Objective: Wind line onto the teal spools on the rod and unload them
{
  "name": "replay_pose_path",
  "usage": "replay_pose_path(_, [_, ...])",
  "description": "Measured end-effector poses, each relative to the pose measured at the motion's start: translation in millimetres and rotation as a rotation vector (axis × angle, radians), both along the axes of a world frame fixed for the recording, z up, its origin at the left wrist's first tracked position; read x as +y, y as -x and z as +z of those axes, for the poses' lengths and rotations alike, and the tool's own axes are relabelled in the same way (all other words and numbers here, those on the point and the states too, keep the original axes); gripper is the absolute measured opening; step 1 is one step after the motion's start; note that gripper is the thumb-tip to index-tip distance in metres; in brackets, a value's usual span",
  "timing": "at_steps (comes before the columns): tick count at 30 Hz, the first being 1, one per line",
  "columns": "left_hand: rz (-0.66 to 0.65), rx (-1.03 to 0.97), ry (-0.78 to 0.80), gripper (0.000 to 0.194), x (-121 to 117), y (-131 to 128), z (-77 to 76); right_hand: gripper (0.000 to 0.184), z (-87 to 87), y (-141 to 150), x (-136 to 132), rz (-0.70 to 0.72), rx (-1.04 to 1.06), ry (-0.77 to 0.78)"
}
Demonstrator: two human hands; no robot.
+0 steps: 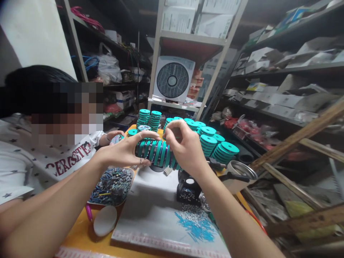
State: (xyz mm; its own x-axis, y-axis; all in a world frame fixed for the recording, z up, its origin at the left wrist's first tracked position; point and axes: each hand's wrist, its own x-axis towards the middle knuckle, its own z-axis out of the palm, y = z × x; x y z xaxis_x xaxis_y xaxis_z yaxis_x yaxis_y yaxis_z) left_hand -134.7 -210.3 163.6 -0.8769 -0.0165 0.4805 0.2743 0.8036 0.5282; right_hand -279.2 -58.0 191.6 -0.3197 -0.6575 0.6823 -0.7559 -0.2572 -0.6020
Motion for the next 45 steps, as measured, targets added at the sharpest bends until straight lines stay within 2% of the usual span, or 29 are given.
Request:
replay_pose_path(4, [-0.062,-0.005,-0.068,0.067,-8.3,6.9,0.9,0.010,-18.3,2.0,3.2,0.078,-0.096,0.022])
replay_pose_path(8, [-0.060,-0.055,-0.124,0.051,-14.4,12.3,-2.1,0.011,-16.5,16.0,-9.3,0.099,-0.127,0.049])
replay_pose_path(11, [-0.031,-0.069,-0.144,0.050,-16.0,13.2,-4.2,0.010,-9.2,16.7,-10.7,0.062,-0.037,-0.043])
replay_pose_path(14, [-0.060,-0.045,-0.125,0.049,-15.1,11.8,-3.4,0.006,-6.5,7.0,-0.6,0.046,0.107,-0.090])
replay_pose_path(18, [-0.094,-0.029,-0.103,0.046,-14.2,9.9,-0.7,0.006,-11.5,-10.1,16.9,0.051,0.314,-0.170])
replay_pose_path(21, [-0.112,-0.016,-0.111,0.043,-14.8,10.4,-0.9,0.006,-18.5,-18.9,22.1,-0.020,0.343,-0.196])
replay_pose_path(30, [-0.127,0.013,-0.107,0.041,-16.3,12.6,-2.8,0.006,-31.8,-26.0,14.2,-0.075,0.359,-0.106])
replay_pose_path(45, [-0.152,0.029,-0.091,0.042,-18.8,13.5,-5.0,0.008,-36.2,-28.6,11.4,-0.096,0.389,-0.074])
